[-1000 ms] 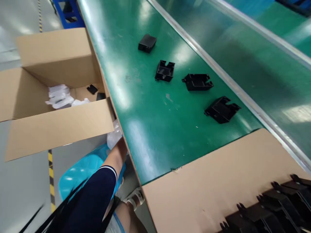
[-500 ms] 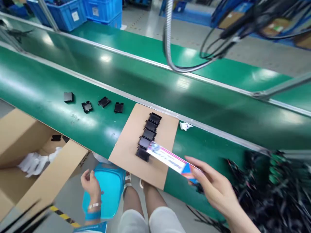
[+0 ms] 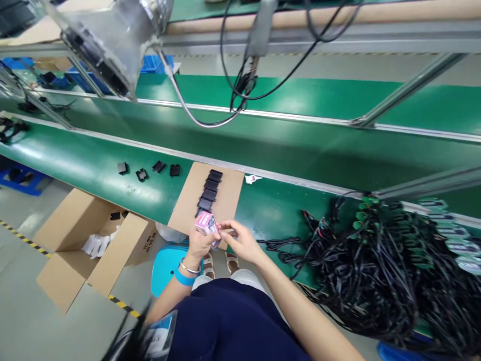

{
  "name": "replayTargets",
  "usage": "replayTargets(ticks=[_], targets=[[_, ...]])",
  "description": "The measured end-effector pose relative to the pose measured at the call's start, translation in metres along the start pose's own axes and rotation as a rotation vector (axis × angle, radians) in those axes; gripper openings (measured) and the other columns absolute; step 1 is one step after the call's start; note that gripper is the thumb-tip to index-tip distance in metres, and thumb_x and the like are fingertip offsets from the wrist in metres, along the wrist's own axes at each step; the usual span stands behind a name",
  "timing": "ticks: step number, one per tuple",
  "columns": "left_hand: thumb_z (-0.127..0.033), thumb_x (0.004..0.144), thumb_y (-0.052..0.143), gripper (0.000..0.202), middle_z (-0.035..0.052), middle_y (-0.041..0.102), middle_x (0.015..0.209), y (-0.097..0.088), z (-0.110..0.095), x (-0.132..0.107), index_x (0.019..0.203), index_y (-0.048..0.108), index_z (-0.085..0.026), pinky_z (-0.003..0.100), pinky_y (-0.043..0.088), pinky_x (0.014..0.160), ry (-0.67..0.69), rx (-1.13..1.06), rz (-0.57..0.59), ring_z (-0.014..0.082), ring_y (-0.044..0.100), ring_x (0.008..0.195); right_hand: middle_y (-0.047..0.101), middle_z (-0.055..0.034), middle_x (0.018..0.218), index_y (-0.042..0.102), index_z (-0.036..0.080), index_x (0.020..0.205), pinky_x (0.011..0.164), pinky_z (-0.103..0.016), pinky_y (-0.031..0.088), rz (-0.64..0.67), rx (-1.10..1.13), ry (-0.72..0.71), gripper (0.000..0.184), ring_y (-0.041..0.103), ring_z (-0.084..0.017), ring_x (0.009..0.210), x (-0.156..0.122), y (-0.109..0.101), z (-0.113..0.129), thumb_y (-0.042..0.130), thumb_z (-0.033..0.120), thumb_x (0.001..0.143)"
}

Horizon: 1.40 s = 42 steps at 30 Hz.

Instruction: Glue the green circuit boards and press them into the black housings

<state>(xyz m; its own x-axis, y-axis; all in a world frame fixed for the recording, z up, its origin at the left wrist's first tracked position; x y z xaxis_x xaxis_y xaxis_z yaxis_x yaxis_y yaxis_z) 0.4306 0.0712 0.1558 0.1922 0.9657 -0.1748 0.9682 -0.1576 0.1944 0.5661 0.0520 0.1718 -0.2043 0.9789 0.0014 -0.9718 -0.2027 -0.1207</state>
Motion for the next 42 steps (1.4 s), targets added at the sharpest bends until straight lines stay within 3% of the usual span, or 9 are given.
replayTargets(ticks=[4,11,17,23,28,32,36,39,42], targets=[[-0.056,0.047,0.093,0.069,0.0023,0.060,0.079,0.016,-0.009,0.006,0.093,0.064,-0.013,0.025,0.045,0.067,-0.021,0.150,0.162,0.0145,0.052,0.072,0.066,-0.0110,0.117,0.067,0.022,0.117,0.092,-0.038,0.053,0.027,-0.080,-0.156,0.032,0.063,-0.021,0.104,0.014,-0.045,0.047,0.055,0.042,0.094],[-0.045,0.050,0.093,0.059,-0.0019,0.058,0.076,0.055,-0.022,0.011,0.095,0.071,-0.013,0.022,0.038,0.063,-0.159,0.426,0.466,0.0121,0.047,0.069,0.073,-0.0073,0.093,0.074,0.021,0.107,0.074,-0.028,0.050,0.511,-0.379,-0.325,0.029,0.065,-0.016,0.079,0.015,-0.091,0.076,0.054,0.040,0.096],[-0.050,0.054,0.089,0.053,-0.0046,0.050,0.069,0.075,-0.019,0.027,0.084,0.065,-0.013,0.022,0.032,0.058,-0.217,0.605,0.499,0.0103,0.040,0.063,0.070,-0.0099,0.097,0.071,0.018,0.105,0.080,-0.032,0.051,0.389,-0.327,-0.338,0.028,0.064,-0.018,0.087,0.011,-0.118,0.058,0.059,0.040,0.093],[-0.050,0.052,0.090,0.055,-0.0059,0.047,0.070,0.093,-0.022,0.042,0.080,0.060,-0.014,0.022,0.030,0.058,-0.226,0.700,0.547,0.0099,0.037,0.064,0.064,-0.0060,0.094,0.065,0.017,0.097,0.068,-0.023,0.052,0.313,-0.210,-0.314,0.024,0.061,-0.013,0.077,0.014,-0.136,0.041,0.070,0.037,0.084],[-0.049,0.049,0.091,0.056,-0.0056,0.051,0.068,0.105,-0.018,0.046,0.082,0.062,-0.014,0.022,0.029,0.055,-0.298,0.785,0.614,0.0102,0.040,0.063,0.055,-0.0001,0.084,0.055,0.018,0.072,0.065,-0.022,0.046,0.305,-0.126,-0.313,0.025,0.054,-0.011,0.074,0.012,-0.143,0.031,0.079,0.021,0.067],[-0.048,0.060,0.085,0.052,-0.0034,0.057,0.074,0.108,-0.011,0.057,0.091,0.061,-0.015,0.021,0.034,0.057,-0.350,0.829,0.607,0.0109,0.048,0.065,0.059,-0.0036,0.085,0.038,0.018,0.057,0.073,-0.027,0.044,0.137,-0.027,-0.286,0.039,0.054,-0.014,0.079,0.008,-0.149,0.004,0.071,0.022,0.077],[-0.044,0.068,0.080,0.051,0.0018,0.067,0.081,0.110,0.004,0.067,0.105,0.059,-0.014,0.023,0.044,0.058,-0.490,0.882,0.722,0.0138,0.061,0.063,0.063,-0.0107,0.103,0.031,0.020,0.057,0.084,-0.035,0.046,-0.212,0.143,-0.154,0.045,0.055,-0.019,0.095,0.006,-0.164,-0.052,0.062,0.031,0.088],[-0.047,0.083,0.065,0.047,0.0043,0.070,0.082,0.109,0.009,0.074,0.116,0.055,-0.014,0.024,0.047,0.055,-0.572,1.026,0.754,0.0159,0.066,0.061,0.061,-0.0065,0.093,0.044,0.018,0.066,0.077,-0.033,0.050,-0.352,0.339,0.013,0.035,0.057,-0.016,0.085,0.006,-0.166,-0.102,0.063,0.036,0.090],[-0.055,0.083,0.064,0.049,0.0064,0.072,0.085,0.112,0.004,0.085,0.111,0.058,-0.016,0.026,0.049,0.060,-0.565,1.283,0.736,0.0189,0.070,0.066,0.059,-0.0004,0.081,0.059,0.013,0.090,0.069,-0.029,0.052,-0.302,0.568,0.200,0.029,0.058,-0.012,0.071,0.007,-0.155,-0.143,0.060,0.042,0.093]])
Point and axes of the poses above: each hand's wrist, its own x-axis towards the middle knuckle, its own y-axis out of the palm, z = x × y, the point moved 5 cm from there along x, towards the middle knuckle
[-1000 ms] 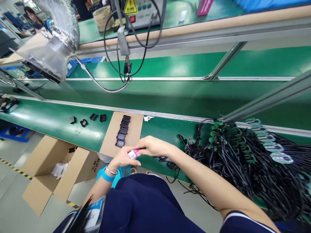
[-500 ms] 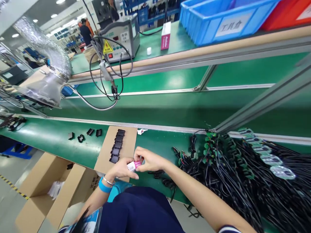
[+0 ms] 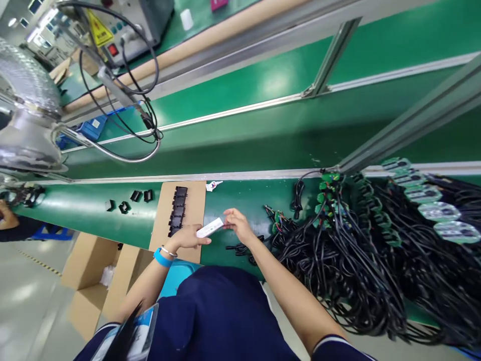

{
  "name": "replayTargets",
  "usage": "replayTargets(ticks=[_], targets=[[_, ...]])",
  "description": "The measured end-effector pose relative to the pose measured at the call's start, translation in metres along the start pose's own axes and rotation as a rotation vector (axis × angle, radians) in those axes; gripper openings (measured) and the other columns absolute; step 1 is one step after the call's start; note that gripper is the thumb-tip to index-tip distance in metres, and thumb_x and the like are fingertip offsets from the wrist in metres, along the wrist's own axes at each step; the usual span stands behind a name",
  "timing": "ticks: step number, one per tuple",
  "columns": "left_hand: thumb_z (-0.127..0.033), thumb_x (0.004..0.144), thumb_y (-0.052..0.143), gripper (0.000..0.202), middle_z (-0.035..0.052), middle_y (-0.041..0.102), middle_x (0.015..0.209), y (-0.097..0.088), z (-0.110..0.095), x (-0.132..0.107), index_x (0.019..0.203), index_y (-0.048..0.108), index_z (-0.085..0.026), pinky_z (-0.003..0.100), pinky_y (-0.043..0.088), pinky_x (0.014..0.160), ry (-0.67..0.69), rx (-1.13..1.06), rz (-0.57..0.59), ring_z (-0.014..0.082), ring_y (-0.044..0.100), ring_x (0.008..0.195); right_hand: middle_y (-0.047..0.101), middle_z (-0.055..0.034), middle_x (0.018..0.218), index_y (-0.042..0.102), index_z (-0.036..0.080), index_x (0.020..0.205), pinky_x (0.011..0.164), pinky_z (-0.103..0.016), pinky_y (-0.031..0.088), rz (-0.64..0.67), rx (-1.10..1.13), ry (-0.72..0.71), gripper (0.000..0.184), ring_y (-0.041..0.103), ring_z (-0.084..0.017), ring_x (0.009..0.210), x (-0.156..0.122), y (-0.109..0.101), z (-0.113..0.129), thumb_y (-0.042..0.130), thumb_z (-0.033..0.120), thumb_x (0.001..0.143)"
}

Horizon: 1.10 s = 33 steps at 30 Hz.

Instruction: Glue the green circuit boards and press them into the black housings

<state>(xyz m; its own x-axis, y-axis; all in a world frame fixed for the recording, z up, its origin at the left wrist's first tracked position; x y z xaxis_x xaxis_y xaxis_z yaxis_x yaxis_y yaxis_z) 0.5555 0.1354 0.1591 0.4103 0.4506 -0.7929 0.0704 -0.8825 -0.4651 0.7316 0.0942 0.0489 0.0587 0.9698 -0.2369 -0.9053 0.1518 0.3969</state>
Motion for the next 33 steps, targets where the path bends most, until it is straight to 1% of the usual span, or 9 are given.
replayTargets(ticks=[3,6,12,17,20,23,26,29,33], targets=[[-0.060,0.075,0.071,0.055,0.0121,0.072,0.097,-0.015,-0.013,0.002,0.107,0.062,-0.016,0.031,0.052,0.074,-0.093,0.274,-0.097,0.0279,0.071,0.088,0.062,-0.0019,0.085,0.062,0.012,0.096,0.070,-0.030,0.055,0.042,0.140,0.200,0.029,0.061,-0.012,0.075,0.004,0.000,-0.029,0.058,0.041,0.096],[-0.061,0.074,0.072,0.063,0.0206,0.069,0.109,-0.025,-0.034,0.003,0.112,0.062,-0.012,0.039,0.050,0.086,-0.171,0.515,-0.180,0.0364,0.066,0.107,0.064,-0.0033,0.091,0.063,0.012,0.098,0.072,-0.031,0.056,0.062,0.214,0.329,0.025,0.063,-0.013,0.080,0.007,0.003,-0.045,0.061,0.036,0.095],[-0.066,0.080,0.064,0.071,0.0248,0.067,0.111,-0.030,-0.079,0.004,0.117,0.060,-0.005,0.041,0.049,0.090,-0.221,0.790,-0.179,0.0367,0.065,0.108,0.064,-0.0043,0.096,0.063,0.012,0.104,0.073,-0.030,0.056,-0.090,0.280,0.409,0.025,0.062,-0.013,0.081,0.016,0.002,-0.059,0.060,0.035,0.095],[-0.058,0.082,0.066,0.066,0.0253,0.067,0.109,-0.041,-0.107,0.002,0.119,0.059,-0.003,0.041,0.048,0.089,-0.226,0.887,-0.155,0.0369,0.064,0.107,0.064,-0.0050,0.098,0.062,0.012,0.109,0.072,-0.031,0.056,-0.184,0.308,0.465,0.029,0.063,-0.013,0.081,0.022,-0.002,-0.065,0.058,0.038,0.096],[-0.060,0.080,0.067,0.069,0.0240,0.067,0.108,-0.053,-0.102,-0.006,0.120,0.058,-0.005,0.042,0.048,0.087,-0.260,0.906,-0.159,0.0372,0.065,0.104,0.064,-0.0054,0.100,0.061,0.012,0.110,0.073,-0.031,0.057,-0.302,0.267,0.416,0.028,0.063,-0.014,0.083,0.026,-0.018,-0.059,0.059,0.036,0.096],[-0.061,0.082,0.065,0.067,0.0222,0.067,0.106,-0.064,-0.083,-0.015,0.121,0.056,-0.007,0.041,0.048,0.086,-0.328,0.896,-0.180,0.0363,0.065,0.103,0.063,-0.0066,0.106,0.060,0.013,0.113,0.077,-0.033,0.057,-0.498,0.151,0.329,0.028,0.063,-0.015,0.089,0.025,-0.049,-0.048,0.059,0.035,0.096],[-0.057,0.085,0.063,0.068,0.0241,0.065,0.109,-0.064,-0.063,-0.017,0.128,0.051,-0.005,0.041,0.048,0.086,-0.375,0.868,-0.216,0.0365,0.064,0.105,0.061,-0.0075,0.112,0.060,0.014,0.114,0.082,-0.037,0.055,-0.637,-0.012,0.252,0.029,0.061,-0.018,0.096,0.019,-0.079,-0.038,0.061,0.035,0.094],[-0.056,0.085,0.066,0.068,0.0230,0.063,0.115,-0.056,-0.047,-0.014,0.129,0.050,-0.007,0.038,0.047,0.088,-0.378,0.816,-0.248,0.0343,0.063,0.108,0.062,-0.0073,0.110,0.061,0.014,0.113,0.082,-0.037,0.055,-0.645,-0.157,0.219,0.030,0.062,-0.018,0.095,0.016,-0.091,-0.033,0.060,0.038,0.094],[-0.060,0.085,0.063,0.072,0.0203,0.062,0.120,-0.045,-0.027,-0.011,0.134,0.045,-0.010,0.037,0.046,0.093,-0.407,0.725,-0.292,0.0325,0.061,0.114,0.064,-0.0062,0.103,0.062,0.013,0.111,0.076,-0.033,0.055,-0.526,-0.337,0.240,0.032,0.063,-0.015,0.086,0.020,-0.081,-0.030,0.057,0.042,0.096]])
Point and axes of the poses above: each hand's wrist, its own x-axis towards the middle knuckle, its own y-axis out of the palm, z = x × y, the point moved 5 cm from there along x, towards the middle knuckle
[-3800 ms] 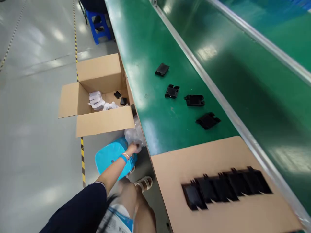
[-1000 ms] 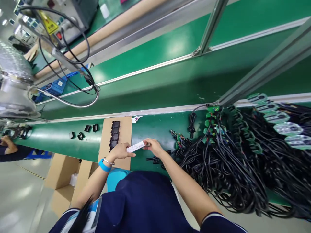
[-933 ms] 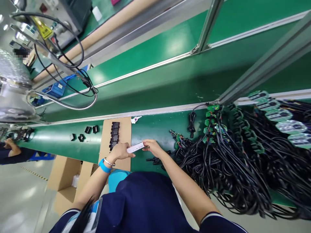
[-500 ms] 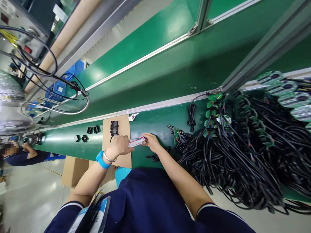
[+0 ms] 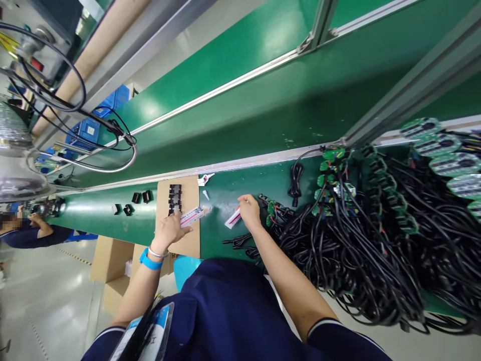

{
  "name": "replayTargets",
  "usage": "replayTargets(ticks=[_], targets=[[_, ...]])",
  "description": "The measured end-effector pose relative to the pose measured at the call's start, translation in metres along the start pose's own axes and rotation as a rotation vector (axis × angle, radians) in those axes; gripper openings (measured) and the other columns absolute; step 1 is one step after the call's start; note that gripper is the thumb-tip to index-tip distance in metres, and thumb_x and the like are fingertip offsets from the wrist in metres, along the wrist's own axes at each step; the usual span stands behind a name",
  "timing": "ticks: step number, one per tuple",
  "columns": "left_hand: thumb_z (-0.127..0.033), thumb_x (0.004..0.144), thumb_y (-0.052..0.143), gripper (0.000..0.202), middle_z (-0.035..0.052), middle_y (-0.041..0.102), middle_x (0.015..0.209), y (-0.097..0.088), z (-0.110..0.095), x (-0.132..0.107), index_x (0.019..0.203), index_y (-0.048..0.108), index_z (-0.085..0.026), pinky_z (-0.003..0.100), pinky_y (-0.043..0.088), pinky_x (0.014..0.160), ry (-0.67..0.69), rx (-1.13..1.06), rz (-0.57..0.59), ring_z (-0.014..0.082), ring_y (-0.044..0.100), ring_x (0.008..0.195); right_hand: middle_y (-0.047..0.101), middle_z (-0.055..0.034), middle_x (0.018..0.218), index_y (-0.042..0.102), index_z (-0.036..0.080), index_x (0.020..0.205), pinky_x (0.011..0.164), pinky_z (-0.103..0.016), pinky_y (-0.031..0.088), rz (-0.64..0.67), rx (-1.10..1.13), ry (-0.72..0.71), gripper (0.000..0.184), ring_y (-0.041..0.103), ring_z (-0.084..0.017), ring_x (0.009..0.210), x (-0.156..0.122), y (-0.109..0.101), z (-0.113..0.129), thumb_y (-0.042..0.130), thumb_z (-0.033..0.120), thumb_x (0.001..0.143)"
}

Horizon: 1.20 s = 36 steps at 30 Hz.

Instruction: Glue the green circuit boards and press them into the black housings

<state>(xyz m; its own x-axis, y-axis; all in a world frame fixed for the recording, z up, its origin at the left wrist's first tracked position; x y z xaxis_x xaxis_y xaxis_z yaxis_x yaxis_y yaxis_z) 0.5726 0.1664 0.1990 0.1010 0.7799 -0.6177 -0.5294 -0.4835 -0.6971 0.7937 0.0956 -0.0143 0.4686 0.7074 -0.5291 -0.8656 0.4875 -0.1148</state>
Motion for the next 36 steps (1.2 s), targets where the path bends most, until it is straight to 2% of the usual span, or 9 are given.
replayTargets(ticks=[4,9,14,19,22,25,27,30,36], targets=[[-0.063,0.088,0.058,0.074,0.0206,0.061,0.123,0.028,0.001,0.002,0.137,0.042,-0.010,0.034,0.045,0.094,-0.066,-0.102,0.023,0.0306,0.060,0.117,0.065,-0.0063,0.104,0.063,0.014,0.107,0.084,-0.037,0.054,0.141,-0.218,-0.073,0.029,0.062,-0.017,0.091,0.007,0.032,0.026,0.058,0.040,0.095],[-0.063,0.092,0.049,0.067,0.0205,0.062,0.123,0.070,-0.017,0.000,0.132,0.046,-0.010,0.034,0.046,0.093,-0.132,-0.262,0.062,0.0304,0.063,0.114,0.059,-0.0101,0.123,0.060,0.015,0.120,0.096,-0.046,0.050,0.310,-0.478,-0.190,0.035,0.059,-0.023,0.111,0.012,0.102,0.077,0.062,0.038,0.093],[-0.044,0.093,0.053,0.063,0.0244,0.058,0.131,0.094,-0.027,-0.004,0.141,0.042,-0.004,0.035,0.044,0.100,-0.148,-0.451,-0.002,0.0318,0.059,0.122,0.061,-0.0091,0.119,0.061,0.014,0.118,0.092,-0.043,0.053,0.406,-0.610,-0.312,0.032,0.061,-0.021,0.106,-0.005,0.139,0.105,0.061,0.035,0.094],[-0.040,0.083,0.059,0.077,0.0220,0.043,0.149,0.096,-0.030,0.008,0.148,0.036,-0.005,0.035,0.033,0.115,-0.064,-0.715,-0.215,0.0310,0.042,0.139,0.064,-0.0069,0.105,0.062,0.013,0.109,0.087,-0.039,0.054,0.338,-0.523,-0.425,0.030,0.063,-0.018,0.095,-0.016,0.133,0.111,0.059,0.039,0.095],[-0.039,0.074,0.060,0.085,0.0152,0.043,0.151,0.086,-0.043,0.020,0.150,0.033,-0.012,0.028,0.036,0.113,0.166,-1.289,-0.329,0.0249,0.044,0.138,0.063,-0.0035,0.085,0.058,0.014,0.100,0.073,-0.033,0.053,0.328,-0.353,-0.464,0.039,0.062,-0.015,0.075,-0.037,0.134,0.114,0.042,0.050,0.101],[-0.043,0.065,0.065,0.070,0.0102,0.068,0.111,0.079,-0.050,0.032,0.130,0.056,-0.019,0.030,0.053,0.077,0.223,-1.865,-0.314,0.0232,0.066,0.092,0.061,-0.0034,0.076,0.051,0.019,0.092,0.060,-0.030,0.049,0.351,-0.186,-0.504,0.055,0.059,-0.015,0.062,-0.059,0.134,0.124,0.021,0.065,0.099],[-0.050,0.060,0.071,0.057,0.0028,0.063,0.072,0.079,-0.052,0.037,0.107,0.065,-0.019,0.026,0.040,0.050,0.181,-2.042,-0.246,0.0150,0.053,0.053,0.063,-0.0061,0.083,0.048,0.021,0.092,0.063,-0.031,0.049,0.350,-0.101,-0.555,0.057,0.060,-0.017,0.069,-0.067,0.124,0.137,0.019,0.069,0.096],[-0.066,0.051,0.078,0.061,-0.0061,0.039,0.044,0.079,-0.047,0.035,0.085,0.061,-0.018,0.023,0.020,0.041,0.208,-2.129,-0.186,0.0069,0.027,0.036,0.062,-0.0064,0.087,0.051,0.022,0.099,0.068,-0.031,0.047,0.384,-0.038,-0.631,0.050,0.060,-0.018,0.075,-0.073,0.098,0.162,0.026,0.065,0.096],[-0.090,0.048,0.069,0.077,-0.0028,0.047,0.043,0.070,-0.029,0.016,0.081,0.058,-0.022,0.022,0.026,0.043,0.238,-2.240,-0.245,0.0092,0.036,0.036,0.062,-0.0005,0.072,0.071,0.020,0.073,0.064,-0.026,0.038,0.676,-0.113,-0.738,0.011,0.054,-0.014,0.067,-0.112,0.077,0.197,0.076,0.028,0.066]])
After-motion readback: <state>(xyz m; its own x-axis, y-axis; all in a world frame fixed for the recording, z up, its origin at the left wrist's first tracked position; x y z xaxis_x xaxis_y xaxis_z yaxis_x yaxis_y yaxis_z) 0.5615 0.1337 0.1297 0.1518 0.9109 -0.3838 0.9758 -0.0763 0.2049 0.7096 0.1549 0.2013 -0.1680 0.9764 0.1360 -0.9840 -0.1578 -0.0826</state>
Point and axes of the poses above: each hand's wrist, its own x-axis towards the middle knuckle, its own y-axis out of the palm, z = x × y, the point moved 5 cm from there along x, towards the middle knuckle
